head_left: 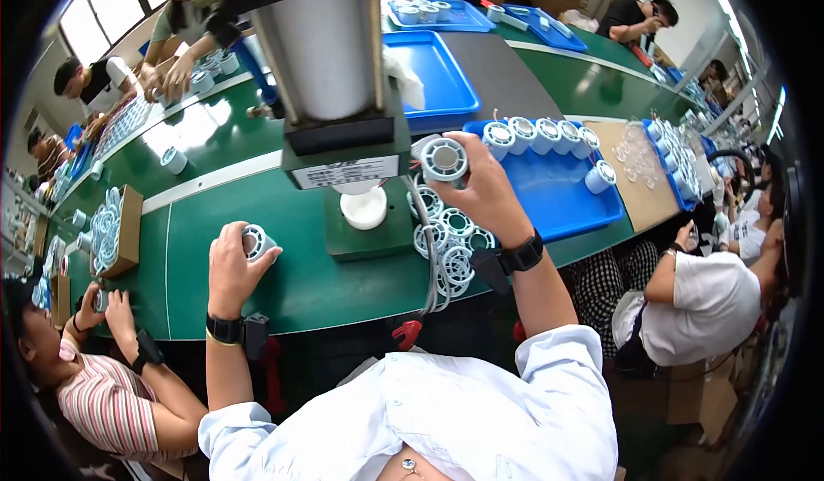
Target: The person picks up a motor, places it into a press machine, and removes it to place on a blue tray. This process is repeated until the tray is full and moved to the side.
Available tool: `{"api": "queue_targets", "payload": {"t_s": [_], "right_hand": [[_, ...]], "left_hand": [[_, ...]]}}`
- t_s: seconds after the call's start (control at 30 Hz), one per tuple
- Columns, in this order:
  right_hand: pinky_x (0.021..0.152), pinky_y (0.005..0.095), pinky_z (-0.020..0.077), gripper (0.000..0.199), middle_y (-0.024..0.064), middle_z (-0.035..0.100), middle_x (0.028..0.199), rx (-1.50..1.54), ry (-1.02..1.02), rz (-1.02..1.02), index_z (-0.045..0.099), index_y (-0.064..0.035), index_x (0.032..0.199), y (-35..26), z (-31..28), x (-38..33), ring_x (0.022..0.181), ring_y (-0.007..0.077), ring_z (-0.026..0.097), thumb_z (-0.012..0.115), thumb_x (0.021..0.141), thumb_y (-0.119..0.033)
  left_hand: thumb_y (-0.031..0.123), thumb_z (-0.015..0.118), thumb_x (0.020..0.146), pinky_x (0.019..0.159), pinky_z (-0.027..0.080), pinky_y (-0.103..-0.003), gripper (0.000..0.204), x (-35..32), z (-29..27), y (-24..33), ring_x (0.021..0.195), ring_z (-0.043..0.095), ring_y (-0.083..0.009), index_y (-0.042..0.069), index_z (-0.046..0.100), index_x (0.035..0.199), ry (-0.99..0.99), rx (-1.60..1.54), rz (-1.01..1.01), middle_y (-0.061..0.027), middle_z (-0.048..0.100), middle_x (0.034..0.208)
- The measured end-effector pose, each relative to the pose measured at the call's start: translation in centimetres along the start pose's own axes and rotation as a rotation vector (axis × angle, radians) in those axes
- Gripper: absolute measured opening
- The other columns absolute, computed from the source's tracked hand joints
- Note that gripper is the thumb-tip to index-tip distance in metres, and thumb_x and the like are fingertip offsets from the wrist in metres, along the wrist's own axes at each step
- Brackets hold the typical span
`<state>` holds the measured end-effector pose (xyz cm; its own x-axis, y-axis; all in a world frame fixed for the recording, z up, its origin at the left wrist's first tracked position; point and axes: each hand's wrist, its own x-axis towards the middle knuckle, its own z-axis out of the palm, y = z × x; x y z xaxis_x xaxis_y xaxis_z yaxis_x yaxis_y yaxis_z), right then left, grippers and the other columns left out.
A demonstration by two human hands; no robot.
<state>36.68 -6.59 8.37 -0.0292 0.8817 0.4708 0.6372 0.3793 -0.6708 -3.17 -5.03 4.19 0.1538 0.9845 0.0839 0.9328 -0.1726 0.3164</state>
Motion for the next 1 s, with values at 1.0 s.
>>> {"api": "queue_targets", "payload": {"t_s": [1.0], "right_hand": [[0.112, 0.0392, 0.0304, 0.050, 0.0191, 0.050, 0.140, -0.175, -0.244, -0.023, 0.052, -0.0041, 0.135, 4.6, -0.4, -1.8, 0.134, 0.0337, 0.043, 0.063, 0.092, -0.029]], "left_hand": [[0.029, 0.087, 0.065, 0.080, 0.051, -0.037, 0.059, 4.7, 1.6, 13.0, 0.092, 0.061, -0.0307, 0.001, 0.063, 0.111, -0.015, -0.743, 0.303, -0.0147, 0.061, 0.100]]}}
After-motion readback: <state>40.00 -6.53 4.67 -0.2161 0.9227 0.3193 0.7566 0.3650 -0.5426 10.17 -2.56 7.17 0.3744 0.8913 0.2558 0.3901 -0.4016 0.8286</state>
